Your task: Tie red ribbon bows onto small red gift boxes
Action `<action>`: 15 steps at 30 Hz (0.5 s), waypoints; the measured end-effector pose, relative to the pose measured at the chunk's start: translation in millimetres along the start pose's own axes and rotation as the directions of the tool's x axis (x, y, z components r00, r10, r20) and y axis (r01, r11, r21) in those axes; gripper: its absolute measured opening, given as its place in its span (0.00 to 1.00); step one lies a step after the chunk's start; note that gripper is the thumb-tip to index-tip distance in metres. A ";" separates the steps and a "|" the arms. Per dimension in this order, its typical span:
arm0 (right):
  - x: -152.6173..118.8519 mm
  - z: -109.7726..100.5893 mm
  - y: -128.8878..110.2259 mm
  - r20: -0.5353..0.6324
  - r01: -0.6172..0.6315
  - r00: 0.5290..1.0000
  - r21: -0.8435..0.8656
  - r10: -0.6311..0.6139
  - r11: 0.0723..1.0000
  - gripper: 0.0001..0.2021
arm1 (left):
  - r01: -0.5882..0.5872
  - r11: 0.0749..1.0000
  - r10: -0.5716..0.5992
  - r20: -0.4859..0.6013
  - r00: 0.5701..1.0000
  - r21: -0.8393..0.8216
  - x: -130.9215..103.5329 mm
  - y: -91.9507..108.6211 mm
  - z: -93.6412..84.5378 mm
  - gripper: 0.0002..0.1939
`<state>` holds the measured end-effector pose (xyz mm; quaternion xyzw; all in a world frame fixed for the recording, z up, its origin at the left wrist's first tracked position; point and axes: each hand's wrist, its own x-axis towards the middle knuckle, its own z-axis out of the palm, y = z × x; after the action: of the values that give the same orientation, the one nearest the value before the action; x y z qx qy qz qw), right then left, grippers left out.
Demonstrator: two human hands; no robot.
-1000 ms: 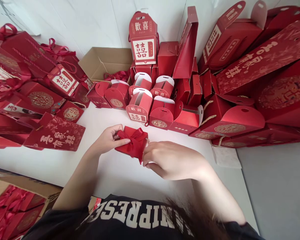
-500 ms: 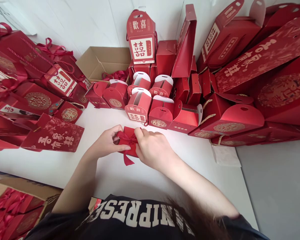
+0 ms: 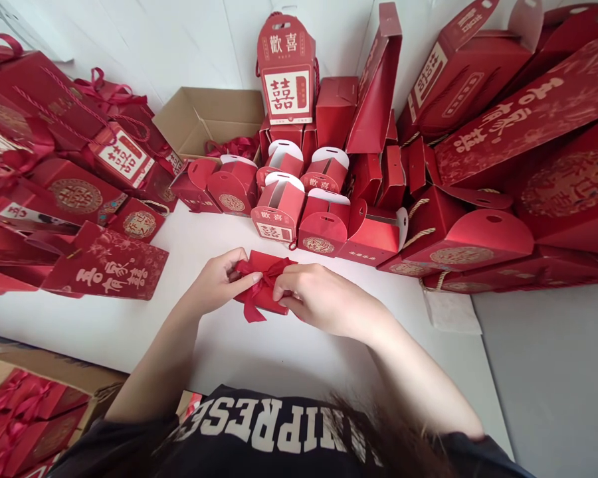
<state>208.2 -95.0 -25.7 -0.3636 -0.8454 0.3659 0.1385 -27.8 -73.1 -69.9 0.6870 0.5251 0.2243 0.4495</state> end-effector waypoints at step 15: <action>-0.4 -7.1 17.4 0.278 -0.148 0.951 0.039 0.132 0.988 0.15 | 0.082 0.980 -0.079 -0.020 0.997 0.180 -2.2 5.0 1.2 0.25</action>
<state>221.0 -83.4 -33.3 -0.3640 -0.8173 0.4467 0.0041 -25.0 -75.8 -65.9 0.7015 0.5735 0.1619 0.3908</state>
